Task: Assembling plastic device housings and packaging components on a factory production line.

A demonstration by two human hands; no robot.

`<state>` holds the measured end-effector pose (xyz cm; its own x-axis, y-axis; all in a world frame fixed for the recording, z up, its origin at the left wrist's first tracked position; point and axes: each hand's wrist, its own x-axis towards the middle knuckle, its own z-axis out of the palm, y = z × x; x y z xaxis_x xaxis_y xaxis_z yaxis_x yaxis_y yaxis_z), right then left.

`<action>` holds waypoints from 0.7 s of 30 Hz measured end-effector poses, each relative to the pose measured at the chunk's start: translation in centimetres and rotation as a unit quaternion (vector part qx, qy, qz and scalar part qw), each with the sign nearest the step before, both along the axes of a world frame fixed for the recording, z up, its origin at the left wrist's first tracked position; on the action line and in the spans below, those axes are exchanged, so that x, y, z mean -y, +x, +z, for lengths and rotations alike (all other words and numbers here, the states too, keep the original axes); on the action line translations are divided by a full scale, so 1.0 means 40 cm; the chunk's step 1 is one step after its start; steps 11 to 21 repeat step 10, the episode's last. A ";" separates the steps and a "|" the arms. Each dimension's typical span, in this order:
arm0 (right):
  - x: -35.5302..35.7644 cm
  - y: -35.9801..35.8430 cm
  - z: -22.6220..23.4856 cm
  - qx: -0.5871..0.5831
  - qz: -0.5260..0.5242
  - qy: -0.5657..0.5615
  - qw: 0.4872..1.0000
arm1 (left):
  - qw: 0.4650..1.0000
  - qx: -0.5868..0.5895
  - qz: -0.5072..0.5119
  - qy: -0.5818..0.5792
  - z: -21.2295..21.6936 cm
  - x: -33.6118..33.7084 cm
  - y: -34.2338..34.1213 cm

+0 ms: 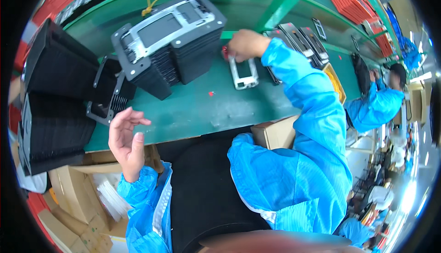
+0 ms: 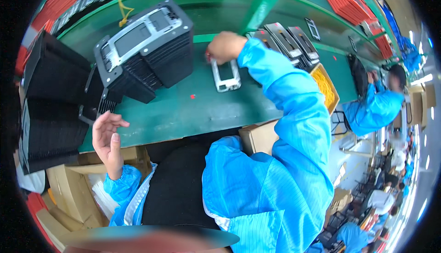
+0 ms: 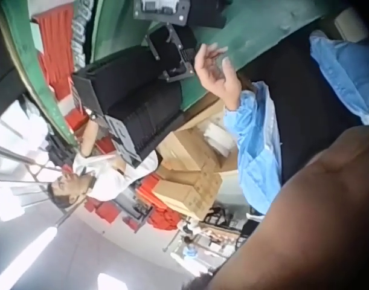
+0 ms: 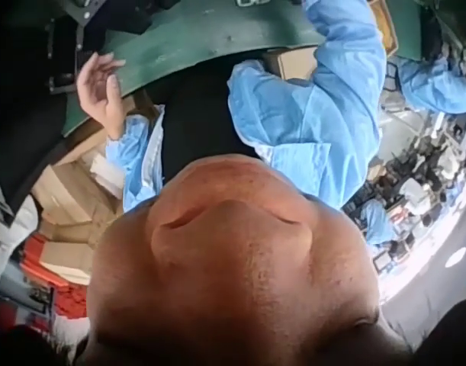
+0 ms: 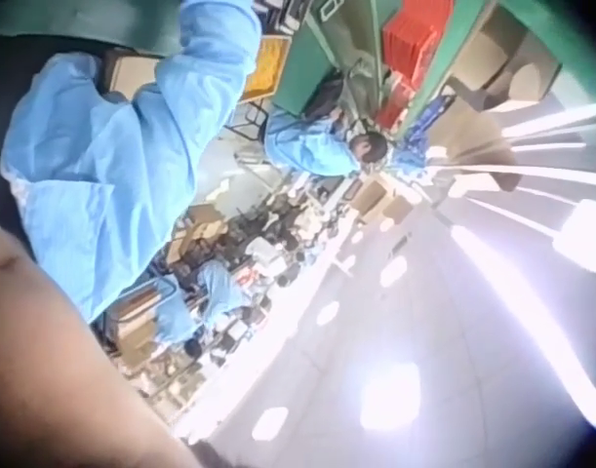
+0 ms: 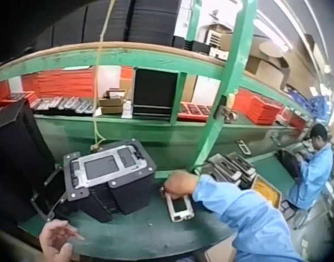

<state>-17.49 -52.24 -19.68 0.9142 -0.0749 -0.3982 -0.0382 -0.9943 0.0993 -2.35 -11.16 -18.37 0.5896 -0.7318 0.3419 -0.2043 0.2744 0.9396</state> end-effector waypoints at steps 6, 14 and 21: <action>-0.083 -0.190 0.056 0.337 -0.136 -0.073 0.929 | 0.994 -0.028 -0.101 -0.012 -0.019 0.033 -0.042; -0.135 -0.388 0.002 0.294 -0.361 -0.227 0.856 | 0.983 -0.053 -0.177 0.016 -0.042 0.072 -0.077; -0.135 -0.388 0.002 0.294 -0.361 -0.227 0.856 | 0.983 -0.053 -0.177 0.016 -0.042 0.072 -0.077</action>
